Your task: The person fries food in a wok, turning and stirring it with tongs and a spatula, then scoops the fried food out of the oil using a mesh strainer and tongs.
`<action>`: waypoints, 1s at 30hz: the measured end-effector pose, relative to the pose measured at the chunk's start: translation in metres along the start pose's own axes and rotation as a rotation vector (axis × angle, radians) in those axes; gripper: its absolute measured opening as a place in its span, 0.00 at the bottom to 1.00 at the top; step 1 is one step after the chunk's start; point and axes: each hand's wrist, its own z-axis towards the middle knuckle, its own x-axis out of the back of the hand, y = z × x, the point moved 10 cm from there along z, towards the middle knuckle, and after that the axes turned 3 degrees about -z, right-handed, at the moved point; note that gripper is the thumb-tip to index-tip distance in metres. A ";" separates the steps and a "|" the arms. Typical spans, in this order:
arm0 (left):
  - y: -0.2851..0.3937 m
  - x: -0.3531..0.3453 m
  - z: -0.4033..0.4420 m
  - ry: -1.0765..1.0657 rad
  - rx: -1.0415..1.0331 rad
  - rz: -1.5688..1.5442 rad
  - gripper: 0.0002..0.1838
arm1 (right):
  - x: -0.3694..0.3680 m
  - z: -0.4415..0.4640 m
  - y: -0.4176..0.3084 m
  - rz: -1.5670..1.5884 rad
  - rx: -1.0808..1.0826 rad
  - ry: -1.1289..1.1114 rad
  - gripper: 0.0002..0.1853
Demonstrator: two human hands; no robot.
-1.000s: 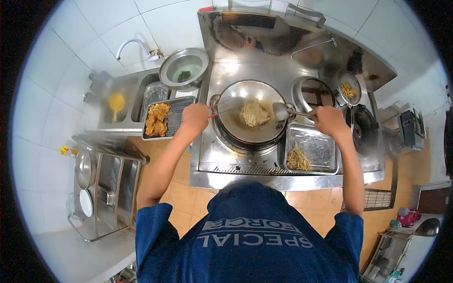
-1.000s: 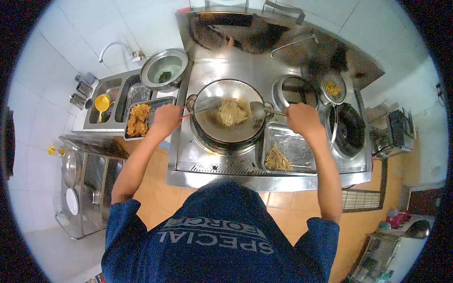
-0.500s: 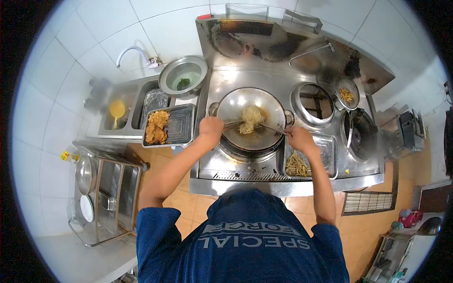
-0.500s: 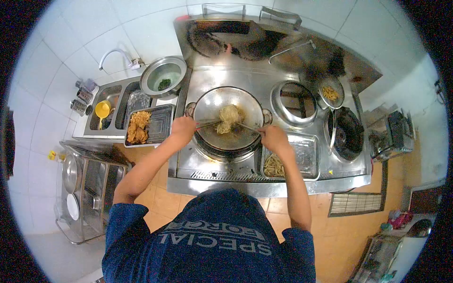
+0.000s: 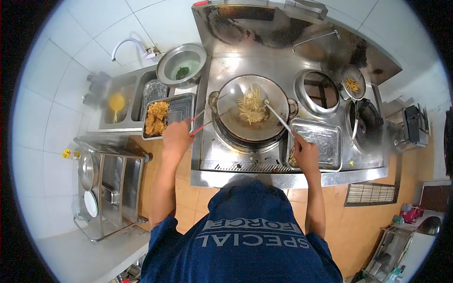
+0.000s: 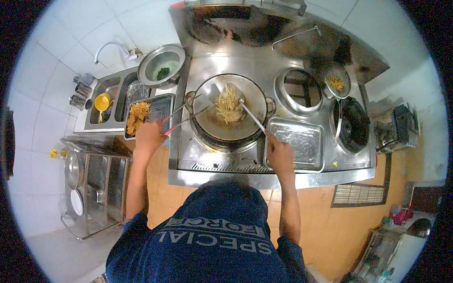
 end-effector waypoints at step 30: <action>0.009 -0.060 -0.046 0.080 0.087 -0.705 0.29 | -0.051 -0.010 0.024 -0.164 0.039 -0.198 0.15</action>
